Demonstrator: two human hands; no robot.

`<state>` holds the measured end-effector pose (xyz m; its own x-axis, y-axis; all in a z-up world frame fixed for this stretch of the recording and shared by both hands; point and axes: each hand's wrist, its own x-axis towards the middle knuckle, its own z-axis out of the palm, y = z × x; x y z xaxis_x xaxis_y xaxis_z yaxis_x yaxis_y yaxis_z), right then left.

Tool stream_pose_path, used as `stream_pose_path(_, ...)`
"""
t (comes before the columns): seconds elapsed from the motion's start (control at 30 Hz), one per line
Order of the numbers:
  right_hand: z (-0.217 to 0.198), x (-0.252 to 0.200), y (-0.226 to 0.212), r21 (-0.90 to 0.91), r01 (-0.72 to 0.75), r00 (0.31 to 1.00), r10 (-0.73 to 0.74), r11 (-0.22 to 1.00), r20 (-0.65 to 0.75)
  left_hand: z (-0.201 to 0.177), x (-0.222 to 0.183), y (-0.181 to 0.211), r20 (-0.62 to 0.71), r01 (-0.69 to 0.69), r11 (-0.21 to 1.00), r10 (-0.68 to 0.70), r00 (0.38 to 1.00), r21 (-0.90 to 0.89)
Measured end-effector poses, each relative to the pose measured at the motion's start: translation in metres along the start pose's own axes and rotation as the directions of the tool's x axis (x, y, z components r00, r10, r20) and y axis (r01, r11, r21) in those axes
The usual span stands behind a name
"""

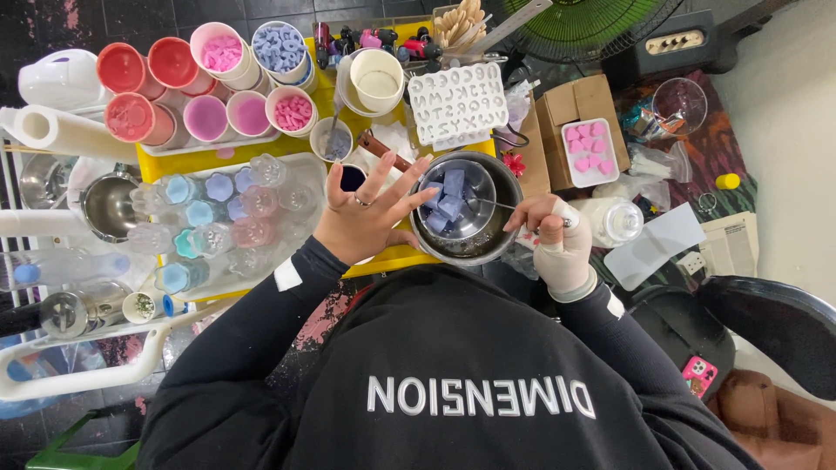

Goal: Adding various colors of wax pieces to a melting pot and stirring them using tweezers and a rod.

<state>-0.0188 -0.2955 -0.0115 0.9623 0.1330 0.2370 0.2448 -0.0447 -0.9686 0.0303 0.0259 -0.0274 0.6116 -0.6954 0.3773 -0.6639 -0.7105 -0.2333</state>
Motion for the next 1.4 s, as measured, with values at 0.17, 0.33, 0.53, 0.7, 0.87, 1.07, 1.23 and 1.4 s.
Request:
stream_pose_path(0.17, 0.001, 0.002, 0.0, 0.003, -0.007, 1.0, 0.007, 1.0, -0.001, -0.006, 0.003, -0.003, -0.063, -0.022, 0.997, 0.027, 0.998, 0.079)
stream_pose_path(0.33, 0.001, 0.002, -0.003, -0.002, -0.009, 1.0, 0.009, 1.0, 0.01, -0.01, 0.002, -0.001, -0.083, -0.022, 0.993, 0.031, 0.996, 0.115)
stream_pose_path(0.53, 0.001, 0.0, 0.0, -0.02, 0.016, 1.0, -0.016, 1.0, 0.023, -0.014, -0.003, 0.003, -0.125, 0.021, 0.971, 0.009, 0.992, 0.239)
stream_pose_path(0.7, 0.003, -0.001, -0.004, -0.025, 0.021, 0.999, -0.02, 0.999, 0.031, -0.035, -0.008, 0.015, -0.065, 0.271, 0.962, -0.269, 0.961, 0.021)
stream_pose_path(0.87, 0.007, -0.004, -0.007, -0.005, 0.0, 1.0, 0.0, 1.0, -0.009, -0.048, -0.022, 0.021, 0.255, 0.479, 0.448, -0.472, 0.844, -0.755)
stream_pose_path(1.07, 0.016, -0.006, -0.015, -0.01, -0.027, 0.999, 0.026, 1.0, -0.039, -0.066, -0.046, 0.025, 0.415, 0.345, -0.231, -0.476, 0.775, -0.91)
stream_pose_path(1.23, 0.023, -0.007, -0.021, -0.084, 0.04, 0.999, -0.039, 0.996, 0.005, -0.086, -0.075, 0.006, 0.535, 0.506, -0.251, -0.634, 0.558, -0.825)
stream_pose_path(1.4, 0.029, -0.011, -0.02, -0.086, 0.044, 0.999, -0.043, 0.995, 0.005, -0.079, -0.129, -0.039, 0.203, 0.808, 0.422, -0.822, 0.532, -0.411)
